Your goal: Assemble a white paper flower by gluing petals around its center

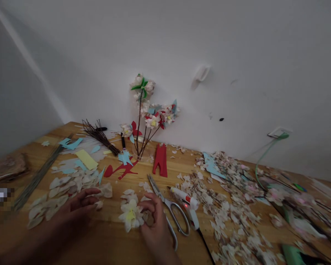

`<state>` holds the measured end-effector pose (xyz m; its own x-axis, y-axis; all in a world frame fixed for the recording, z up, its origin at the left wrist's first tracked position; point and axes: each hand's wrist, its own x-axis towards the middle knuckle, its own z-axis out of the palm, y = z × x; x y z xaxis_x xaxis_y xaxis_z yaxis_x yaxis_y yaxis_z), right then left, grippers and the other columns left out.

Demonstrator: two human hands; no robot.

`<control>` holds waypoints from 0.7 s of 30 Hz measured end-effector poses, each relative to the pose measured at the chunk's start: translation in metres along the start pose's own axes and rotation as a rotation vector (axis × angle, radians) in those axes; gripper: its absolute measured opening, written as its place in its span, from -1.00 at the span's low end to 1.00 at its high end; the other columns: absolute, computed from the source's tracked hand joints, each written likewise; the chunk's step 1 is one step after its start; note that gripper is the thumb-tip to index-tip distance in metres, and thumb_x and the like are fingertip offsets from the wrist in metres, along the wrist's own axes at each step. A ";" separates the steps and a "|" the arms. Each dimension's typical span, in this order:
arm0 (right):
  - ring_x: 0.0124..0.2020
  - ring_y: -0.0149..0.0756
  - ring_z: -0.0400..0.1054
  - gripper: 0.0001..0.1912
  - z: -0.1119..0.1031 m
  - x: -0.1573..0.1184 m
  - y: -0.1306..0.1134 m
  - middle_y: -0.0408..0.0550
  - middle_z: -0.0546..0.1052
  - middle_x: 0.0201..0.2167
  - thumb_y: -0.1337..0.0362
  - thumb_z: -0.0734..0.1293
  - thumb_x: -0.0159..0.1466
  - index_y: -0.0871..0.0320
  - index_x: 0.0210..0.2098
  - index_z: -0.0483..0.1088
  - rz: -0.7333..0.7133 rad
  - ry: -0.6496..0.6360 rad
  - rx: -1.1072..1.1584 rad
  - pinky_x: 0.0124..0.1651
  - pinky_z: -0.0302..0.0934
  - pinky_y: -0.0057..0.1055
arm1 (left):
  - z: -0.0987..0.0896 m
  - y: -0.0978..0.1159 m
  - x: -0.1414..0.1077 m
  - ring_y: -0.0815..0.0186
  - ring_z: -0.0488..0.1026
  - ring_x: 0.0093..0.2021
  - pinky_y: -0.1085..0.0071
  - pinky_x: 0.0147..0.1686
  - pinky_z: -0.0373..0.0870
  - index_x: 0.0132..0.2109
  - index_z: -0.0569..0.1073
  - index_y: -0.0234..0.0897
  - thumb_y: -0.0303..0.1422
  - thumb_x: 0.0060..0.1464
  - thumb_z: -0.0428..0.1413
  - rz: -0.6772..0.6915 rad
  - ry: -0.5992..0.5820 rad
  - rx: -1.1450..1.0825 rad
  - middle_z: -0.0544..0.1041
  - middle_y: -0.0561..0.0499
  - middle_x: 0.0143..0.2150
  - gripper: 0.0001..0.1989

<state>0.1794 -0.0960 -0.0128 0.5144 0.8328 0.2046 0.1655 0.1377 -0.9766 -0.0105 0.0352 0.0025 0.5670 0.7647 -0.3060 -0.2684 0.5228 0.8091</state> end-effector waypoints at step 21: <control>-0.51 -0.41 0.40 -0.37 0.012 0.007 0.010 -0.35 0.53 -0.54 0.56 0.40 -0.15 -0.02 -0.12 0.31 0.157 0.074 0.335 -0.40 0.24 -0.56 | -0.001 -0.006 -0.001 0.44 0.42 -0.58 0.59 -0.68 0.33 -0.24 0.46 -0.21 -0.37 -0.37 0.39 -0.035 -0.004 0.023 0.52 0.14 -0.52 -0.56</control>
<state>0.1748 -0.0828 -0.0219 0.5729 0.8185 0.0432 -0.1978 0.1893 -0.9618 -0.0106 0.0319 -0.0024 0.5786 0.7448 -0.3325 -0.2307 0.5404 0.8092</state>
